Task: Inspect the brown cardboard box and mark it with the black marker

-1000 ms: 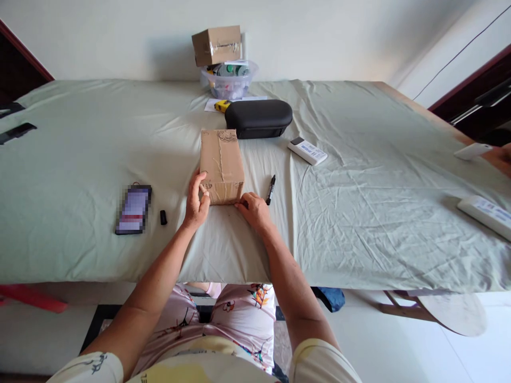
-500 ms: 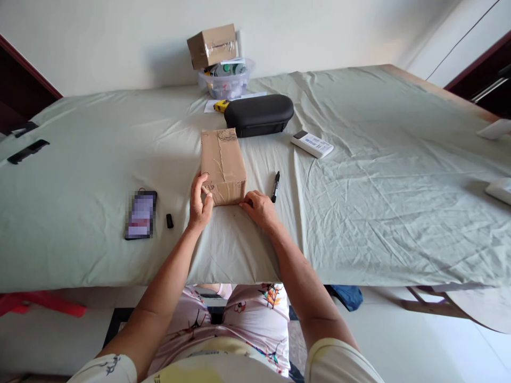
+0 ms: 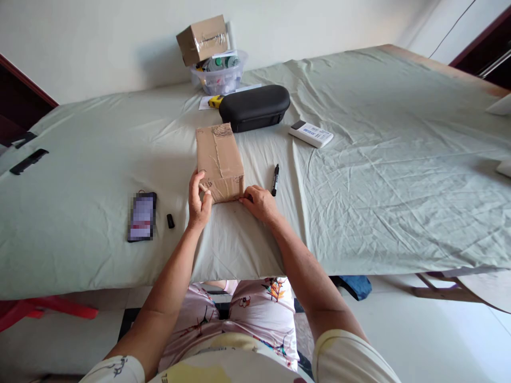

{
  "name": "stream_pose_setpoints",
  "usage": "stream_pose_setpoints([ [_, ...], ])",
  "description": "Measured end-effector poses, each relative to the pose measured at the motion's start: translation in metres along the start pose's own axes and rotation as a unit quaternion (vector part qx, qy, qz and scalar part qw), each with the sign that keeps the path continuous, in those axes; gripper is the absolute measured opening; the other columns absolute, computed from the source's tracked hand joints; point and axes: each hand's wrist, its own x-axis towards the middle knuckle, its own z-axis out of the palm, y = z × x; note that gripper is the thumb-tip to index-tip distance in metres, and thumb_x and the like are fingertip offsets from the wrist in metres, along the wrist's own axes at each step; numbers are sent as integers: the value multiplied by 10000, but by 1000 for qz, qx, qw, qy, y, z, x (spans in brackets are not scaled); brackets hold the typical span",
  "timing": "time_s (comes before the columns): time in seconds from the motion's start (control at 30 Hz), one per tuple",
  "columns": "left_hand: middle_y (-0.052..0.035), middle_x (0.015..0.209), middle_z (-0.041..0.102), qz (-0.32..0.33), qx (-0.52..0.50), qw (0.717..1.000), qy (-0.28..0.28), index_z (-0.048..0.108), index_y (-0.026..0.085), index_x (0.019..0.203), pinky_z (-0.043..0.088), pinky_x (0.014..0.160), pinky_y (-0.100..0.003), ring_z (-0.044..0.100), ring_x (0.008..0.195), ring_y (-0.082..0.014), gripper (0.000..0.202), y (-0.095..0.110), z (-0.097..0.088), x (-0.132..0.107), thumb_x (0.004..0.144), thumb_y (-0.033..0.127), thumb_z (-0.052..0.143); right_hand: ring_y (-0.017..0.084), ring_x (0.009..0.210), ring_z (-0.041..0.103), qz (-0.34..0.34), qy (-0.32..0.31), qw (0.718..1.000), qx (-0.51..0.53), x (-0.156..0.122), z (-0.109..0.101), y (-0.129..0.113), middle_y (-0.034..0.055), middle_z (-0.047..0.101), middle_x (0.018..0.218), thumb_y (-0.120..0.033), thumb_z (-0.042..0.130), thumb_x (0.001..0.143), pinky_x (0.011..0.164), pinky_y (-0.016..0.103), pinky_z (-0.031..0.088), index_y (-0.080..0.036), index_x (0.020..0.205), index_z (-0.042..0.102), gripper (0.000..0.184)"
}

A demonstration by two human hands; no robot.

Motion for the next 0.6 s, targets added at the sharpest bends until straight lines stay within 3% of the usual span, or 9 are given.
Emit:
stream_pose_setpoints([
  [0.17, -155, 1720, 519, -14, -10, 1000, -2, 488, 276, 1584, 484, 1279, -406, 523, 1605, -256, 502, 1, -1, -1, 1091, 373, 473, 179, 775, 591, -3, 0, 1000, -4, -1, -1, -1, 61, 714, 900, -338, 671, 946, 727, 303, 423, -232, 824, 632, 167],
  [0.33, -169, 1700, 530, -29, -16, 999, 0, 532, 270, 1540, 476, 1280, -429, 527, 1595, -274, 503, 6, -2, 2, 1110, 527, 487, 183, 789, 593, 12, -6, 1000, -3, 0, -1, -3, 61, 705, 908, -322, 686, 937, 751, 307, 422, -229, 814, 608, 172],
  [0.6, -152, 1570, 649, -30, -19, 999, 34, 645, 265, 1391, 577, 1055, -342, 675, 1394, -236, 471, 16, -1, 13, 1112, 614, 497, 184, 781, 590, 2, -3, 1000, -7, 1, 0, -1, 66, 714, 908, -318, 677, 947, 753, 312, 419, -227, 825, 631, 159],
])
